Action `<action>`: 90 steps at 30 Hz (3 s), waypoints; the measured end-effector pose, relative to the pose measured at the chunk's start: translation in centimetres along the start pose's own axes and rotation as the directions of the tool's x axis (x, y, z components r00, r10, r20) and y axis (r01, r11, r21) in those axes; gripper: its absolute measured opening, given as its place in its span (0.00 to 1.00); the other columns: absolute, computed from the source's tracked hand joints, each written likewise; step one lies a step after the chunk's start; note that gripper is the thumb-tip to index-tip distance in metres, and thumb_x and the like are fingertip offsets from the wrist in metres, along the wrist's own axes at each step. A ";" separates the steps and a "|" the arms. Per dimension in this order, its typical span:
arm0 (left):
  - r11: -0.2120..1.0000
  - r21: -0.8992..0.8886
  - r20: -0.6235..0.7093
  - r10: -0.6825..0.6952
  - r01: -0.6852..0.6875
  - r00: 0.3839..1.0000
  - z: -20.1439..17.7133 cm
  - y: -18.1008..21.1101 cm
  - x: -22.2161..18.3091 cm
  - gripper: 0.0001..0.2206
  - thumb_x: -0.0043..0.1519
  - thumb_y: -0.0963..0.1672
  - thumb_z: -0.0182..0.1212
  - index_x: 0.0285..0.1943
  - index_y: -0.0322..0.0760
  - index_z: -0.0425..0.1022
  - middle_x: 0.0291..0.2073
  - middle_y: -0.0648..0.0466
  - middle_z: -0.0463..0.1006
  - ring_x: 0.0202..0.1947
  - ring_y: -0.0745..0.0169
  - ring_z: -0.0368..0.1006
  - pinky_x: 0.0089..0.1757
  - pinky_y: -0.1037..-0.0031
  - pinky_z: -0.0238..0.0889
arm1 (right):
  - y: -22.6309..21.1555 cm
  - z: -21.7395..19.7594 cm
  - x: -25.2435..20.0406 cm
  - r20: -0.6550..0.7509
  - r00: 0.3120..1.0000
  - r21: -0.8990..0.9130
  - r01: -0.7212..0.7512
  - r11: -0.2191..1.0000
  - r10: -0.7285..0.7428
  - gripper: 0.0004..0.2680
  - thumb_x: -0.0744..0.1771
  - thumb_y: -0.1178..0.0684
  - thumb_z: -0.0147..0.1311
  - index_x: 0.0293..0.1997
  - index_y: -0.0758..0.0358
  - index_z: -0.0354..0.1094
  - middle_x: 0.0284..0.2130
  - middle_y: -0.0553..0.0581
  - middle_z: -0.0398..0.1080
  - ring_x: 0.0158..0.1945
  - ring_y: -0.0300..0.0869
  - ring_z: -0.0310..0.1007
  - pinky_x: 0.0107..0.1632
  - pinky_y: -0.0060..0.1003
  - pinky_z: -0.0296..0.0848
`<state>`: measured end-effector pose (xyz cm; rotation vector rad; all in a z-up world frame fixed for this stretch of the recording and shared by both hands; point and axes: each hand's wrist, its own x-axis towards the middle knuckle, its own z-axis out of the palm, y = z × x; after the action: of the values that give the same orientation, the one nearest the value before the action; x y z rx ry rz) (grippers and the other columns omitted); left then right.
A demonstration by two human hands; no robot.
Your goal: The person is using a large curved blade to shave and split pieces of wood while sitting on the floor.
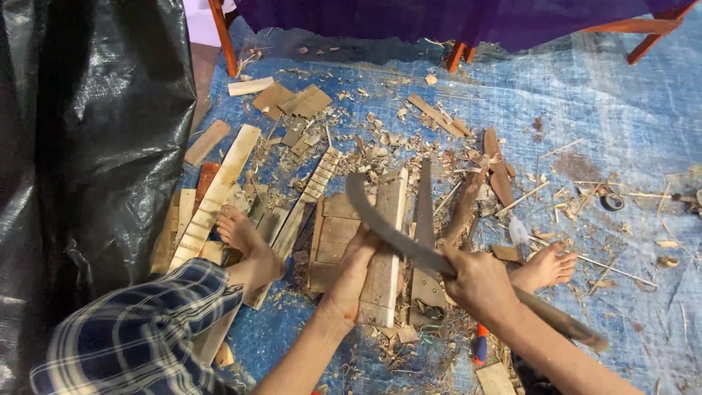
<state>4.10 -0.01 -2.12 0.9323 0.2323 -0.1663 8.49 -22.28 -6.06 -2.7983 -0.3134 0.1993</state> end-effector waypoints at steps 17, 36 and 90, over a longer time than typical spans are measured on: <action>0.978 0.209 0.064 -0.011 -0.002 0.998 -1.0 -0.5 -0.7 0.24 0.66 0.51 0.44 0.70 0.44 0.63 0.75 0.49 0.58 0.75 0.54 0.53 0.68 0.53 0.43 | -1.3 -1.2 0.4 0.064 0.988 -0.059 0.144 0.988 -0.140 0.07 0.67 0.58 0.53 0.48 0.56 0.73 0.15 0.52 0.75 0.10 0.35 0.71 0.14 0.29 0.76; 0.993 0.039 -0.237 -0.100 0.113 0.966 -5.2 0.8 0.2 0.35 0.62 0.51 0.59 0.80 0.45 0.52 0.74 0.39 0.54 0.68 0.43 0.58 0.60 0.60 0.58 | 6.5 -6.5 0.4 -0.037 0.912 -0.154 -0.410 0.899 0.409 0.09 0.65 0.43 0.52 0.37 0.48 0.78 0.29 0.67 0.79 0.43 0.63 0.80 0.47 0.51 0.77; 0.974 0.120 -0.506 -0.105 0.190 0.856 -17.1 -9.6 6.4 0.35 0.51 0.49 0.66 0.71 0.42 0.63 0.54 0.48 0.75 0.33 0.57 0.76 0.35 0.69 0.70 | 15.8 3.0 -0.3 0.220 0.838 0.295 -0.545 0.785 0.499 0.22 0.60 0.62 0.66 0.62 0.62 0.68 0.50 0.63 0.77 0.54 0.51 0.76 0.60 0.47 0.74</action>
<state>5.84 7.94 -21.05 1.1151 0.7831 -0.0837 10.71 -36.12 -14.02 -2.4488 0.4521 0.5131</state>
